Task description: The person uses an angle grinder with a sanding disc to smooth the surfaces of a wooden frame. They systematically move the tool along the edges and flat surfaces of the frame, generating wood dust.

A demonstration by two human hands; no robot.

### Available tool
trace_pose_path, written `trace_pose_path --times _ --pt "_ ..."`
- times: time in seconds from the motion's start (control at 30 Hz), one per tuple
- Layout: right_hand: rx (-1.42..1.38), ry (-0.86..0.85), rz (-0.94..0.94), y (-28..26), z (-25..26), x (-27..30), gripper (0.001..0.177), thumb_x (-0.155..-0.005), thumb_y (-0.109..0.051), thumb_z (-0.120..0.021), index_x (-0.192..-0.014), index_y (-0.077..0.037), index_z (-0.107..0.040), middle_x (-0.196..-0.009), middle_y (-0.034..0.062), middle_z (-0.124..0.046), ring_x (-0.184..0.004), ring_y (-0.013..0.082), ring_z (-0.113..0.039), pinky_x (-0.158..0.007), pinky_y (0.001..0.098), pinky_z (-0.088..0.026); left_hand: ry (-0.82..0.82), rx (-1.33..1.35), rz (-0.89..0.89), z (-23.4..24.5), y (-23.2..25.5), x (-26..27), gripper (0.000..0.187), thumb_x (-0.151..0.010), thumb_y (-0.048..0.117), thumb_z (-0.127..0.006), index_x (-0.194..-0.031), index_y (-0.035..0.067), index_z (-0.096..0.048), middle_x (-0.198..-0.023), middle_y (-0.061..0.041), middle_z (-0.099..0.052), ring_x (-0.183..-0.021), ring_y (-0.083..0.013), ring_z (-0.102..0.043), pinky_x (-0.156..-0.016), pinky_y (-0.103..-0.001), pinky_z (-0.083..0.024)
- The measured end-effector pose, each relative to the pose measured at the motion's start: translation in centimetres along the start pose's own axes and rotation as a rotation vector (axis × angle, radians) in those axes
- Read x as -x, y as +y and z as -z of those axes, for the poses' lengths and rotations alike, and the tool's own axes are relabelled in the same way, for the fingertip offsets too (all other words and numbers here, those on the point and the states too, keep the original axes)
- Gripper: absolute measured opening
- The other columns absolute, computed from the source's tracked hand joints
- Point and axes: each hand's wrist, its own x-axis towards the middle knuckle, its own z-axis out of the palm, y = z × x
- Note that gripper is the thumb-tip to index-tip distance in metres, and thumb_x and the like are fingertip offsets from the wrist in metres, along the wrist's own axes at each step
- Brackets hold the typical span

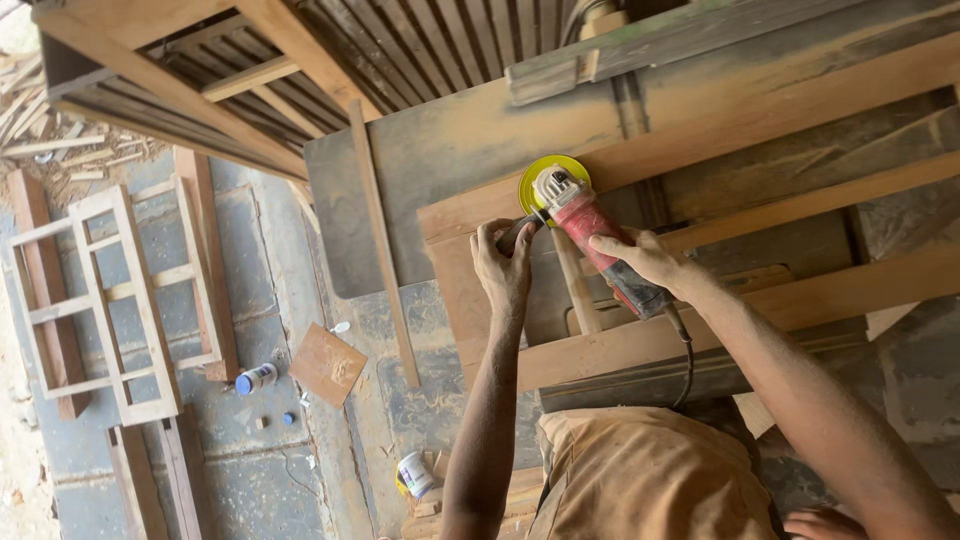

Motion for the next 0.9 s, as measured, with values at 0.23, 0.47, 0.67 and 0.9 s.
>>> trace_pose_path --times 0.23,0.47,0.67,0.9 --pt "0.042 0.055 -0.054 0.0 8.8 2.6 0.063 -0.084 -0.057 -0.067 -0.118 -0.005 -0.061 -0.078 0.0099 -0.067 -0.058 0.0189 -0.067 -0.049 0.0357 -0.058 -0.024 0.024 0.010 -8.1 4.2 2.0 0.045 -0.086 0.035 -0.085 -0.108 0.005 -0.061 -0.103 -0.015 -0.063 -0.095 -0.0300 -0.064 -0.084 -0.042 -0.052" --pt "0.138 0.103 -0.077 1.1 21.1 4.3 0.065 -0.090 -0.057 -0.069 -0.101 0.007 -0.068 -0.071 0.0142 -0.069 -0.054 0.0214 -0.068 -0.048 0.0347 -0.055 -0.004 0.002 0.018 -18.4 9.2 5.0 0.046 -0.085 0.033 -0.087 -0.103 0.003 -0.057 -0.098 -0.014 -0.060 -0.090 -0.0297 -0.059 -0.081 -0.042 -0.050" --pt "0.065 0.110 -0.054 1.7 31.1 6.5 0.061 -0.084 -0.056 -0.069 -0.111 -0.001 -0.064 -0.072 0.0100 -0.066 -0.054 0.0208 -0.066 -0.046 0.0360 -0.055 -0.025 0.032 -0.007 -27.5 14.2 7.2 0.049 -0.084 0.033 -0.088 -0.104 0.003 -0.055 -0.097 -0.014 -0.059 -0.089 -0.0293 -0.059 -0.080 -0.041 -0.050" --pt "0.011 0.212 -0.066 2.9 40.5 10.3 0.060 -0.083 -0.059 -0.070 -0.119 -0.012 -0.062 -0.082 0.0058 -0.071 -0.064 0.0152 -0.068 -0.053 0.0327 -0.056 -0.098 0.074 -0.070 -36.8 18.8 9.1 0.052 -0.082 0.032 -0.088 -0.105 0.002 -0.053 -0.099 -0.016 -0.059 -0.089 -0.0295 -0.060 -0.077 -0.042 -0.052"
